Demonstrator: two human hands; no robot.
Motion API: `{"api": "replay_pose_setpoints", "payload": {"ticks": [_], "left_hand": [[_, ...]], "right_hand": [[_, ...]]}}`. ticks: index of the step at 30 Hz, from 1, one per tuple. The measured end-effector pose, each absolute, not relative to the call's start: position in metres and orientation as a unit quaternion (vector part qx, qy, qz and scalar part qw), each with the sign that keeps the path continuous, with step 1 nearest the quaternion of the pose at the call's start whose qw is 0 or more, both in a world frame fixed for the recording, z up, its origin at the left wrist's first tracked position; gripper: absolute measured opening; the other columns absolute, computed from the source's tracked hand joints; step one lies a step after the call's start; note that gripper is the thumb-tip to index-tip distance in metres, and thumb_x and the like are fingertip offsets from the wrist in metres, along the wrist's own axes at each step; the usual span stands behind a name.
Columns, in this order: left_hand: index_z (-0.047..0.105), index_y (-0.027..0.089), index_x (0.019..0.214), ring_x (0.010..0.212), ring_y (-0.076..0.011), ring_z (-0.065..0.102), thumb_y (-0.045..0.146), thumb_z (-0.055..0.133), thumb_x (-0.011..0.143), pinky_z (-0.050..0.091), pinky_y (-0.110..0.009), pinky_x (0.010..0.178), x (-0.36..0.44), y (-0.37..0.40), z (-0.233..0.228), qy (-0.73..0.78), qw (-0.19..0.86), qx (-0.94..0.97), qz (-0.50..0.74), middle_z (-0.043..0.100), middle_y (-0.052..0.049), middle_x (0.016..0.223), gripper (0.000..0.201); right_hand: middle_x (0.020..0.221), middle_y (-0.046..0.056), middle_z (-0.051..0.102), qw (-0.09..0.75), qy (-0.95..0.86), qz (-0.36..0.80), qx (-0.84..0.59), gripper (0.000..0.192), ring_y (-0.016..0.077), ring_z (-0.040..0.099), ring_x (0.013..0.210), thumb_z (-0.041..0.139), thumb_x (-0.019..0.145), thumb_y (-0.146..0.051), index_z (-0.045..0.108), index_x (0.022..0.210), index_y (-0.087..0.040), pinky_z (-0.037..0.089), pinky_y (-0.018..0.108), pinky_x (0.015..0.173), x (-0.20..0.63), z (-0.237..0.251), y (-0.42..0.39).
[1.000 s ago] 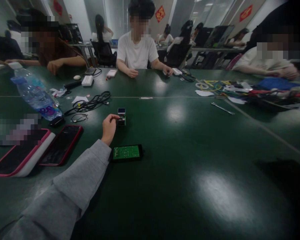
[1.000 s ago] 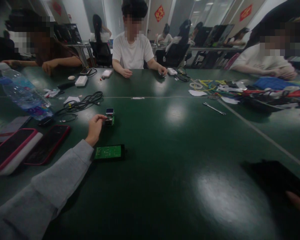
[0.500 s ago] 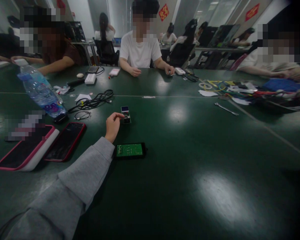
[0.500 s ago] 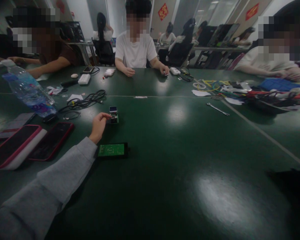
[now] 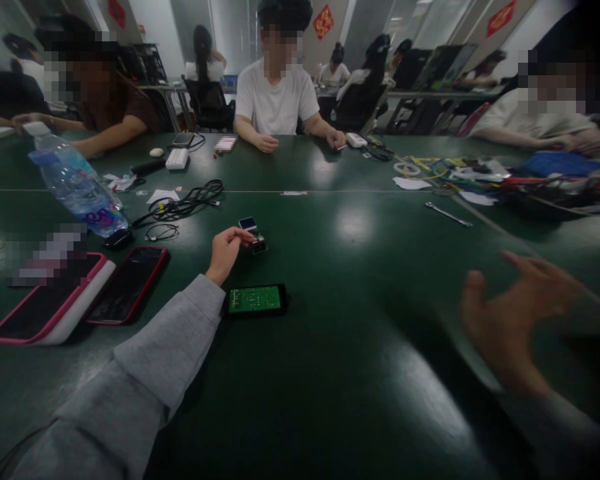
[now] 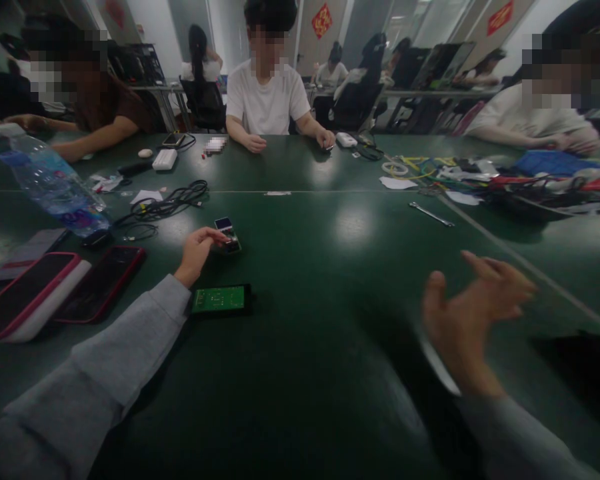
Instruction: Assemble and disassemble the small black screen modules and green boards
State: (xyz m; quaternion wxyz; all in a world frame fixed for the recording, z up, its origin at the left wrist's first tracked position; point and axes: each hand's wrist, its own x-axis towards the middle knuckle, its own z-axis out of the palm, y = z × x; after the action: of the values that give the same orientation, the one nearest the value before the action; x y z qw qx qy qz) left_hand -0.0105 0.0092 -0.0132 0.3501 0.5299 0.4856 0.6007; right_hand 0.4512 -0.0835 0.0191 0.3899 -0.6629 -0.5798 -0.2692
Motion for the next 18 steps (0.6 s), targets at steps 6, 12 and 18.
{"api": "replay_pose_setpoints", "payload": {"ticks": [6,12,18], "left_hand": [[0.067,0.017,0.068,0.061,-0.0128,0.062,0.005,0.047,0.076,0.047,-0.026,0.064,-0.007,0.003,-0.006,0.484,0.301,0.508,0.646,0.067,-0.001,0.062,0.024],[0.063,0.017,0.067,0.055,-0.0106,0.056,0.003,0.046,0.071,0.04,-0.022,0.056,-0.014,0.01,-0.009,0.523,0.308,0.385,0.695,0.063,0.002,0.059,0.022],[0.062,0.017,0.066,0.057,-0.0111,0.056,0.002,0.046,0.072,0.042,-0.023,0.059,-0.012,0.009,-0.007,0.527,0.322,0.399,0.677,0.061,0.002,0.059,0.023]], "right_hand": [[0.121,0.01,0.062,0.379,-0.803,0.088,-0.451,0.038,0.0256,0.057,0.115,0.036,0.105,-0.045,0.057,0.128,-0.024,0.044,0.047,0.098,0.301,0.006,-0.032],[0.14,0.008,0.051,0.33,-0.86,0.195,-0.336,0.04,0.0257,0.047,0.128,0.041,0.105,-0.046,0.05,0.139,-0.028,0.042,0.047,0.106,0.202,0.003,-0.017],[0.124,0.009,0.057,0.316,-0.869,0.16,-0.345,0.025,0.0267,0.056,0.11,0.069,0.091,-0.036,0.056,0.107,-0.021,0.05,0.043,0.089,0.199,0.003,-0.012]]}}
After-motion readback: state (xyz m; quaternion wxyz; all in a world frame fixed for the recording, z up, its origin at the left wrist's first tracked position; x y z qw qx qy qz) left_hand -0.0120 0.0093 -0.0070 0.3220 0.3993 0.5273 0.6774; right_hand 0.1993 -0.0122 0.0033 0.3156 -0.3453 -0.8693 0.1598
